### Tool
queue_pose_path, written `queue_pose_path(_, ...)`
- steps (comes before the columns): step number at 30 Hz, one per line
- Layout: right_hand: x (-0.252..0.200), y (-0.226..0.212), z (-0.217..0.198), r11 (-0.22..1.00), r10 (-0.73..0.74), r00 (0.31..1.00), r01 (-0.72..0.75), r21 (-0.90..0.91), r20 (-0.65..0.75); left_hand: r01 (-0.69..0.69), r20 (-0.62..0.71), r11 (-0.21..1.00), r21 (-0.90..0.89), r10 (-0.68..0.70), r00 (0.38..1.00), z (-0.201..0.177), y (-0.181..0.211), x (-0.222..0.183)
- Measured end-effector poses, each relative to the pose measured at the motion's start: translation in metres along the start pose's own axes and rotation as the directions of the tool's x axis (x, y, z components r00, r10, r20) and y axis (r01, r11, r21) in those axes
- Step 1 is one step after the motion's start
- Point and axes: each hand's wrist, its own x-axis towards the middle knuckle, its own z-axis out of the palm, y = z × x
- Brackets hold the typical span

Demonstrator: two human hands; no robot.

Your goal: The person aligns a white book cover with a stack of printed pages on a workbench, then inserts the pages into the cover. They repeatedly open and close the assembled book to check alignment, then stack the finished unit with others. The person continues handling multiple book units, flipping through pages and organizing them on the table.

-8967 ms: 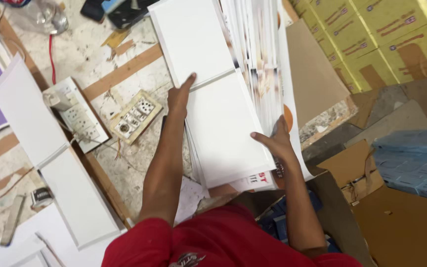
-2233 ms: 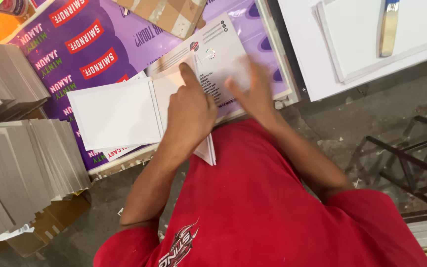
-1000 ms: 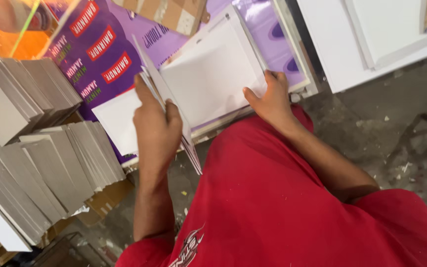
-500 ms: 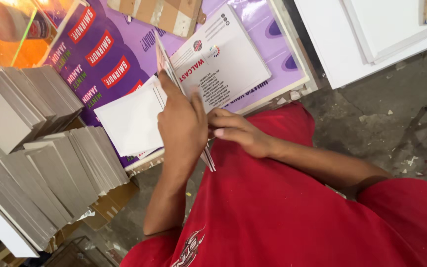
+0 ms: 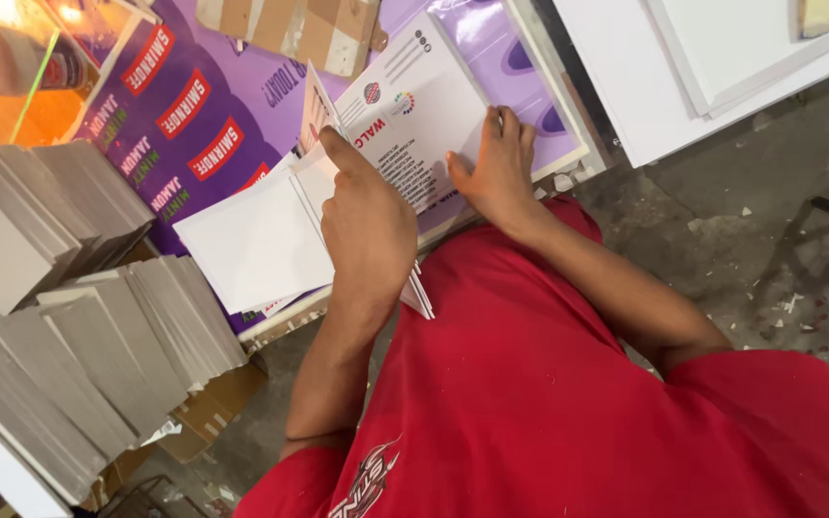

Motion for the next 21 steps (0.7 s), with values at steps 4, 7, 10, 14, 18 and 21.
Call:
queue_pose_path(4, -0.017, -0.040, -0.032, 0.974, -0.116, 0.989, 0.131, 0.184, -0.090, -0.044, -0.021, 0.999, 0.006, 0.044, 0.999, 0.000, -0.004, 0.002)
queue_pose_path(7, -0.041, -0.072, -0.062, 0.700, -0.200, 0.909, -0.127, 0.703, 0.364, -0.104, -0.084, 0.994, 0.030, 0.106, 0.991, -0.003, -0.010, 0.001)
queue_pose_path(10, -0.058, -0.089, -0.078, 0.501, -0.497, 0.759, -0.143, 0.854, 0.419, -0.047, -0.092, 0.999, 0.010, 0.048, 0.995, -0.009, -0.017, -0.004)
queue_pose_path(14, -0.058, -0.092, -0.073, 0.483, -0.646, 0.639, -0.082, 0.872, 0.418, -0.020, -0.109, 0.999, -0.047, 0.015, 0.994, -0.016, -0.023, -0.014)
queue_pose_path(18, -0.050, -0.078, -0.056, 0.432, -0.732, 0.596, 0.031, 0.902, 0.330, -0.107, -0.199, 0.994, -0.034, 0.098, 0.975, -0.019, -0.032, -0.018)
queue_pose_path(21, -0.026, -0.057, -0.036, 0.753, -0.573, 0.774, 0.368, 0.546, 0.270, -0.072, -0.214, 0.995, -0.071, 0.055, 0.975, -0.028, -0.041, -0.016)
